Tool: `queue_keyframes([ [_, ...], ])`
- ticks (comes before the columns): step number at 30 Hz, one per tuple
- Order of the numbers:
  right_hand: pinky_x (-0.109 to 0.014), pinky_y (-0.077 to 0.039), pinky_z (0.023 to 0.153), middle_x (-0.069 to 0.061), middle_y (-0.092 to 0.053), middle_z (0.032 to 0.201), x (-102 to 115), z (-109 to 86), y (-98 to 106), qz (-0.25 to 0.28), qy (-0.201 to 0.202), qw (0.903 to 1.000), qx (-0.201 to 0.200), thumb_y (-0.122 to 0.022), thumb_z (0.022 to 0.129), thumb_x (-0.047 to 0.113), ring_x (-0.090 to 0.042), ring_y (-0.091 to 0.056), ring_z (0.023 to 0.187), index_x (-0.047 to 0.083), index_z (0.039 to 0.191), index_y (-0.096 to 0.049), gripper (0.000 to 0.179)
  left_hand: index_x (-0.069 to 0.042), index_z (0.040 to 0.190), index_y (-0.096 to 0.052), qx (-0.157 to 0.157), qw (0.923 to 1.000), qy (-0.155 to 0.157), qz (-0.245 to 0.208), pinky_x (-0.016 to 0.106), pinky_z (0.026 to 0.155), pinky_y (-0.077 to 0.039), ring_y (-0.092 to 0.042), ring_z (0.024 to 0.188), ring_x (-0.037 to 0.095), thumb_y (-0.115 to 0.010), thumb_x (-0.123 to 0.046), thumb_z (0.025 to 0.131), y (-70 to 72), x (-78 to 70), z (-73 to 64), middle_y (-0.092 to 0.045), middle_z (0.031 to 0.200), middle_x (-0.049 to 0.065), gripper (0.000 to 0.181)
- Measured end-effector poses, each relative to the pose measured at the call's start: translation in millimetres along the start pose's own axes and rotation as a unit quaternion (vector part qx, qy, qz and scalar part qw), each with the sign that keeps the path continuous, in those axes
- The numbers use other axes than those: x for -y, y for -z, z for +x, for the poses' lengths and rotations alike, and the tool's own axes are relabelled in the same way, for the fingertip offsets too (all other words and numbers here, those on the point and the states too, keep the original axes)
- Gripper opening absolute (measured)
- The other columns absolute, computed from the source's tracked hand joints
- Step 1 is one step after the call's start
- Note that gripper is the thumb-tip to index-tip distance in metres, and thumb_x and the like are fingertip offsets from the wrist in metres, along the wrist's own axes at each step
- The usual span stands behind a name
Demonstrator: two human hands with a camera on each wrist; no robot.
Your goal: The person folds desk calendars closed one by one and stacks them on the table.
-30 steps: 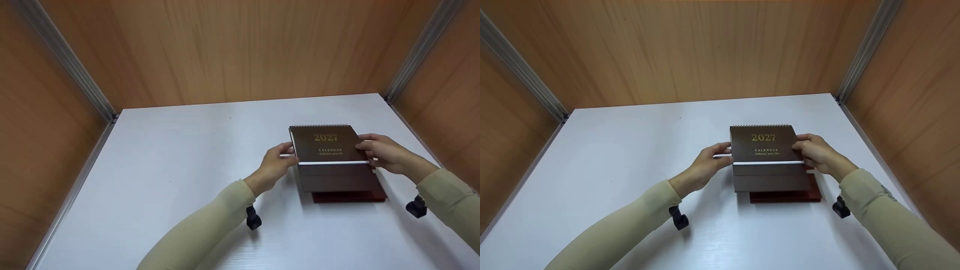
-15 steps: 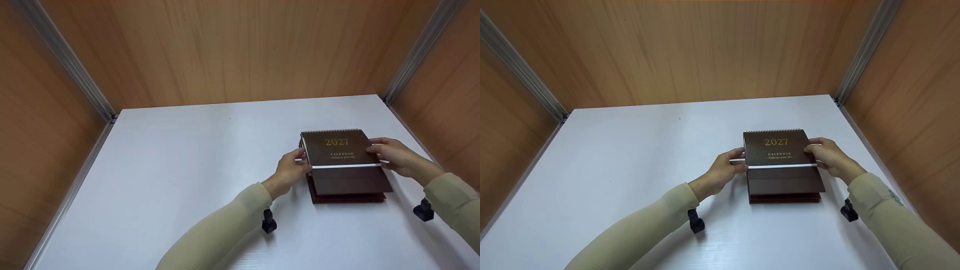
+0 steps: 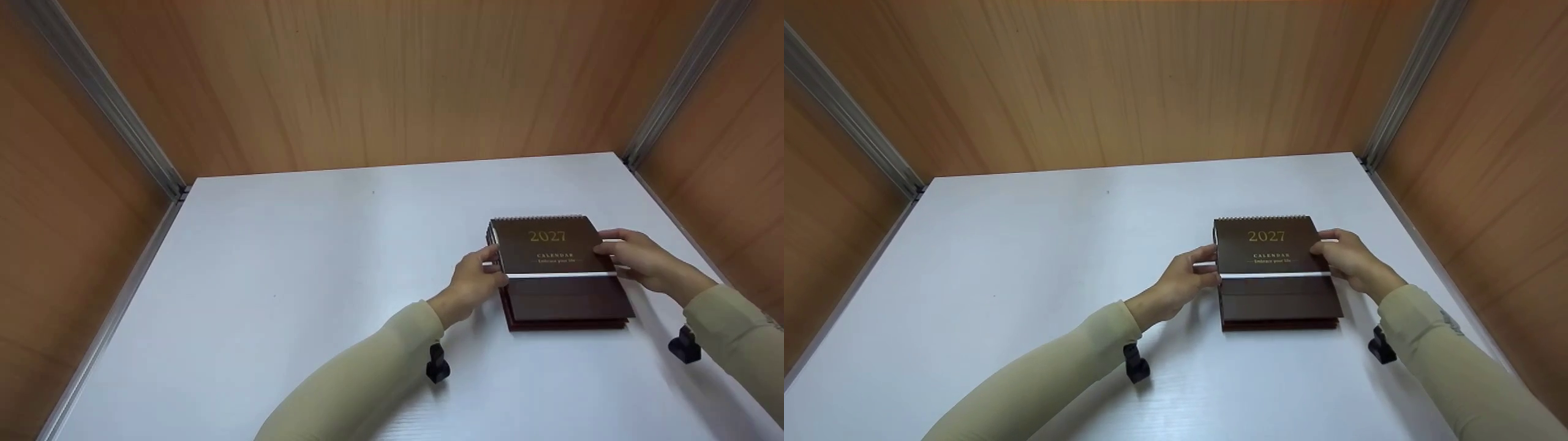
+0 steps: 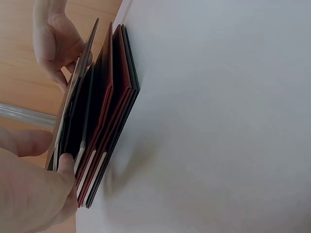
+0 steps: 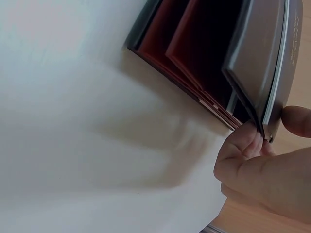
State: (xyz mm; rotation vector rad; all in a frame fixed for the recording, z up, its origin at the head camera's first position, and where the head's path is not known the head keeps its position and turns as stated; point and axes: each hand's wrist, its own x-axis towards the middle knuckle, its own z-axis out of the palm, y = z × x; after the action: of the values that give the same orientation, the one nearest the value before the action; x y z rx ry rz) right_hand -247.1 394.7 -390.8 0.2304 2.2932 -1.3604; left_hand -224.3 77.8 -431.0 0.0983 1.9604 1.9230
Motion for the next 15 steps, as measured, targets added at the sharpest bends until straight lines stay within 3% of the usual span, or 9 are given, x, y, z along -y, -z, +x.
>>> queue_keyframes([
  [15,-0.025,-0.054,0.081,0.012,-0.074,0.100,-7.2,3.5,-7.2,-0.006,0.016,0.9994,-0.029,-0.052,0.109,0.020,-0.001,-0.068,0.093,-0.006,0.166,-0.015,0.072,-0.007,0.156,-0.053,-0.002,1.0000,0.007,0.001,0.032,0.100,-0.058,-0.068,0.121,0.019,-0.069,0.011,0.093,-2.6,4.1,1.0,-0.065,0.129,0.003,0.068],
])
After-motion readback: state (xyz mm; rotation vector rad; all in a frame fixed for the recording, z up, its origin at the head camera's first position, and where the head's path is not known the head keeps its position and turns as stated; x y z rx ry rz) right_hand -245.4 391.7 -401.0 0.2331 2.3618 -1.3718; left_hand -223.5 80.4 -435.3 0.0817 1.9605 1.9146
